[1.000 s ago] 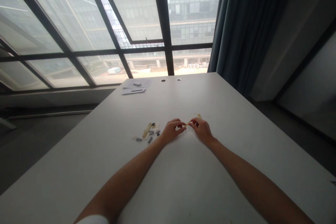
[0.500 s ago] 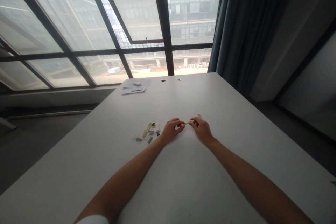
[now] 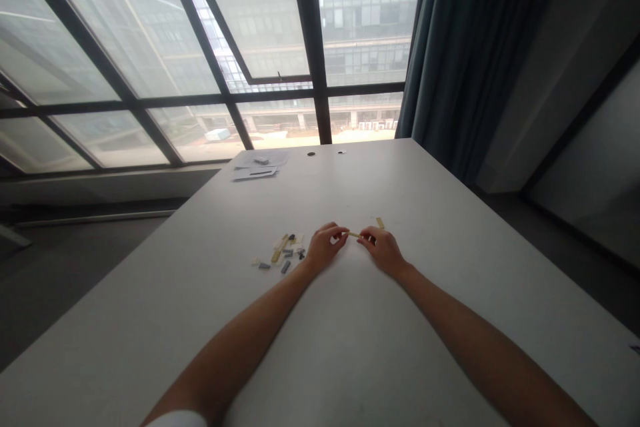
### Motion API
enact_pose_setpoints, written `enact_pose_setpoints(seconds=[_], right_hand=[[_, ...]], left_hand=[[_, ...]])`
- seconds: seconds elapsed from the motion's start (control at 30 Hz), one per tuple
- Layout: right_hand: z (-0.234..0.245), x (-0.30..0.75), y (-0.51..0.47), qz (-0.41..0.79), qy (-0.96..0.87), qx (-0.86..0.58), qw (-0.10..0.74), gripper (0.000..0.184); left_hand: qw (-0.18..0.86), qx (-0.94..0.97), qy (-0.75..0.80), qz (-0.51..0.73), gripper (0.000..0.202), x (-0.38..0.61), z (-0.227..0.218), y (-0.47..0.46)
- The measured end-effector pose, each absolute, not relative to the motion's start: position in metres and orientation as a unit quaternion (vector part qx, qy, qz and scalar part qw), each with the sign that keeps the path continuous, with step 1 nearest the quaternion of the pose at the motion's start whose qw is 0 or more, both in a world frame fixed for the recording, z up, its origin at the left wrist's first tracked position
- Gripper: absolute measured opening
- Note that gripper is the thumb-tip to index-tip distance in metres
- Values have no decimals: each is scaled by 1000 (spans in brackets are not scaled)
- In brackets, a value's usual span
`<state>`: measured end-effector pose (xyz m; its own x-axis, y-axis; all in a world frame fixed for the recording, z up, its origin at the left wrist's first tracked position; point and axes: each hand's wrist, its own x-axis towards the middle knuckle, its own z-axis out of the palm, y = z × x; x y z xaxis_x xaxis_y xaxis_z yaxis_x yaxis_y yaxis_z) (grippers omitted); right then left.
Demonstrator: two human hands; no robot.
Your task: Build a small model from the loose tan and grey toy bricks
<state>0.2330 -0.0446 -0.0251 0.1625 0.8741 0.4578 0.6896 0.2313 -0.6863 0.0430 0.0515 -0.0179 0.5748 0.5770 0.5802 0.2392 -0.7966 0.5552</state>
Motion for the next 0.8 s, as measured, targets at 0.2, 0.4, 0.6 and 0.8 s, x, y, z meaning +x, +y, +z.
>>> enact_pose_setpoints(seconds=[0.2,0.4,0.6,0.8], right_hand=[[-26,232,-46,103,-657,-599,446,9],[-23,231,-48,111,-659,-598,443,12],[-23,231,-47,102,-652,-609,440,13],[-21,230,-48,94,-648,-615,438,10]], left_hand=[[217,857,240,402,17,43,-18,52],[224,854,241,403,19,43,-19,53],[222,852,240,410,18,44,-20,53],[218,854,241,405,16,43,-18,53]])
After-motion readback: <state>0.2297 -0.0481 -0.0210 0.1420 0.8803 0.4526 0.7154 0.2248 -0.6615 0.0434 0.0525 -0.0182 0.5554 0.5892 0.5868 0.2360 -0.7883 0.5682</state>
